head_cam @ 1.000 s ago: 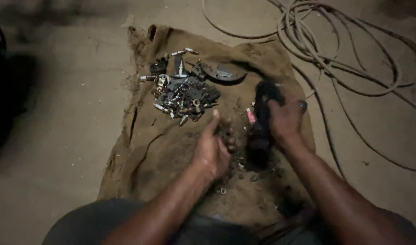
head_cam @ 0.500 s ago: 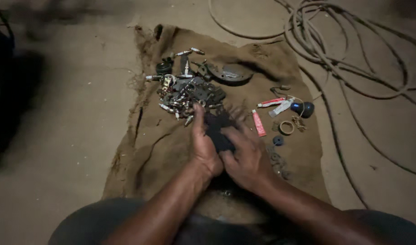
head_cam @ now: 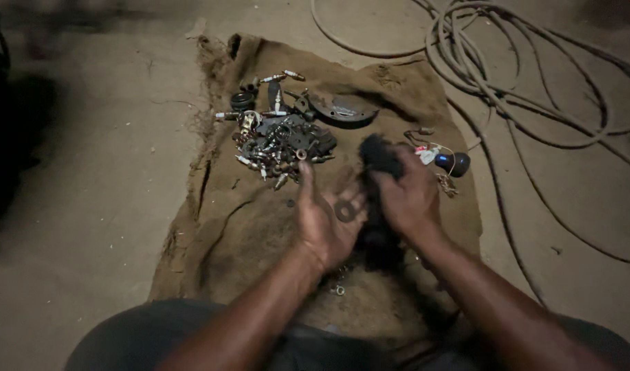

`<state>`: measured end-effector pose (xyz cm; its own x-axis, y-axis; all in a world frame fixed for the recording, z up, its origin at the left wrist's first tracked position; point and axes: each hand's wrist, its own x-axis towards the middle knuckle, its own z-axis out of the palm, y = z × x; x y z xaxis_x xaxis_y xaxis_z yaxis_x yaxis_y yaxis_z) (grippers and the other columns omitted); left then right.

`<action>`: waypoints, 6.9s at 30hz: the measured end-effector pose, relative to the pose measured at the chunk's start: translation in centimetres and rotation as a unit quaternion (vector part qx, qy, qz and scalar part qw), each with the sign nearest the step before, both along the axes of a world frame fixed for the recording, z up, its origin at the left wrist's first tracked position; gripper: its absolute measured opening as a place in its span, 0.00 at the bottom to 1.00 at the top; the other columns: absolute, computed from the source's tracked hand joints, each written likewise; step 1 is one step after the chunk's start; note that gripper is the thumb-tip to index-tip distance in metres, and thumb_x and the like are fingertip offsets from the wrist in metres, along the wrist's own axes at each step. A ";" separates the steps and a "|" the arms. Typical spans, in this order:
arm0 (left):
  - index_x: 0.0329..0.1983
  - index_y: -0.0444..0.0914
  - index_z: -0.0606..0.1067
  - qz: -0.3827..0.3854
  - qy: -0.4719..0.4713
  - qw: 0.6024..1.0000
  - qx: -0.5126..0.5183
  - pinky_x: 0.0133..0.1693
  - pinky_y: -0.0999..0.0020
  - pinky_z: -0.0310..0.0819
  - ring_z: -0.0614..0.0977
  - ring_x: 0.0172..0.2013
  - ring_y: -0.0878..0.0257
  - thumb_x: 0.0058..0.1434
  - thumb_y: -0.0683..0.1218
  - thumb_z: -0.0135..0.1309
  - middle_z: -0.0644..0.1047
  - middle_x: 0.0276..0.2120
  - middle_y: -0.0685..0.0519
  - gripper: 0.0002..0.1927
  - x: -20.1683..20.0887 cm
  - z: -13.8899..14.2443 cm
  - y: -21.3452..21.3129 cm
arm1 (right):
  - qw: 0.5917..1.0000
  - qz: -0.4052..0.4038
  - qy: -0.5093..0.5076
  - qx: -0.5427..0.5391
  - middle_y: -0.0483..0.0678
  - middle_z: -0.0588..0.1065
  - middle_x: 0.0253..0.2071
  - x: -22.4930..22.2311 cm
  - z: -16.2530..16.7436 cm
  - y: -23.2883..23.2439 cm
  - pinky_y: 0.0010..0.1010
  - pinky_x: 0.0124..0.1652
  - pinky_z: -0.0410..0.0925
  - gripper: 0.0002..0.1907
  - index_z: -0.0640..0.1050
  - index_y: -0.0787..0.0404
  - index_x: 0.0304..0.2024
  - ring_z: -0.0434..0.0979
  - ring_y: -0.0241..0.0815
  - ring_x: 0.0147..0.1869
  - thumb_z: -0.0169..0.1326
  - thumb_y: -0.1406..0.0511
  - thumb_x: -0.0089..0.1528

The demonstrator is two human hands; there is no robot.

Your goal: The person sits on the floor and repeatedly picks up small metal parts from a cloth, wipes each with a dark rag, and places them back. The person handles nuts, bolts, washers, and other small hardware pieces one at a time.

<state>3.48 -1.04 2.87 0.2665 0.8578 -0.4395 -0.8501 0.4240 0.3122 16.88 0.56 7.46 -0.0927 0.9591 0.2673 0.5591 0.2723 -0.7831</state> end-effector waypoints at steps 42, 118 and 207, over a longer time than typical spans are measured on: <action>0.43 0.33 0.77 -0.279 0.849 0.348 0.284 0.50 0.45 0.76 0.80 0.46 0.37 0.54 0.44 0.53 0.78 0.45 0.34 0.16 -4.7 -10.2 0.2 | 0.984 -0.079 0.083 0.140 0.48 0.78 0.38 7.2 3.6 4.8 0.27 0.43 0.70 0.10 0.77 0.69 0.46 0.77 0.35 0.41 0.56 0.71 0.62; 0.73 0.33 0.64 -0.255 0.253 0.838 0.410 0.62 0.59 0.74 0.77 0.62 0.55 0.54 0.78 0.52 0.74 0.64 0.42 0.56 3.2 11.5 3.6 | 0.989 0.087 -0.114 0.024 0.54 0.77 0.55 11.4 7.5 3.0 0.36 0.55 0.72 0.36 0.73 0.64 0.59 0.79 0.47 0.57 0.70 0.70 0.48; 0.53 0.37 0.78 0.020 0.134 0.988 0.074 0.42 0.65 0.77 0.79 0.37 0.63 0.67 0.45 0.54 0.80 0.39 0.53 0.14 -2.5 -0.1 -0.7 | 0.994 -0.039 0.096 0.029 0.55 0.83 0.43 2.3 2.1 2.0 0.31 0.48 0.72 0.11 0.82 0.60 0.47 0.83 0.51 0.45 0.55 0.63 0.65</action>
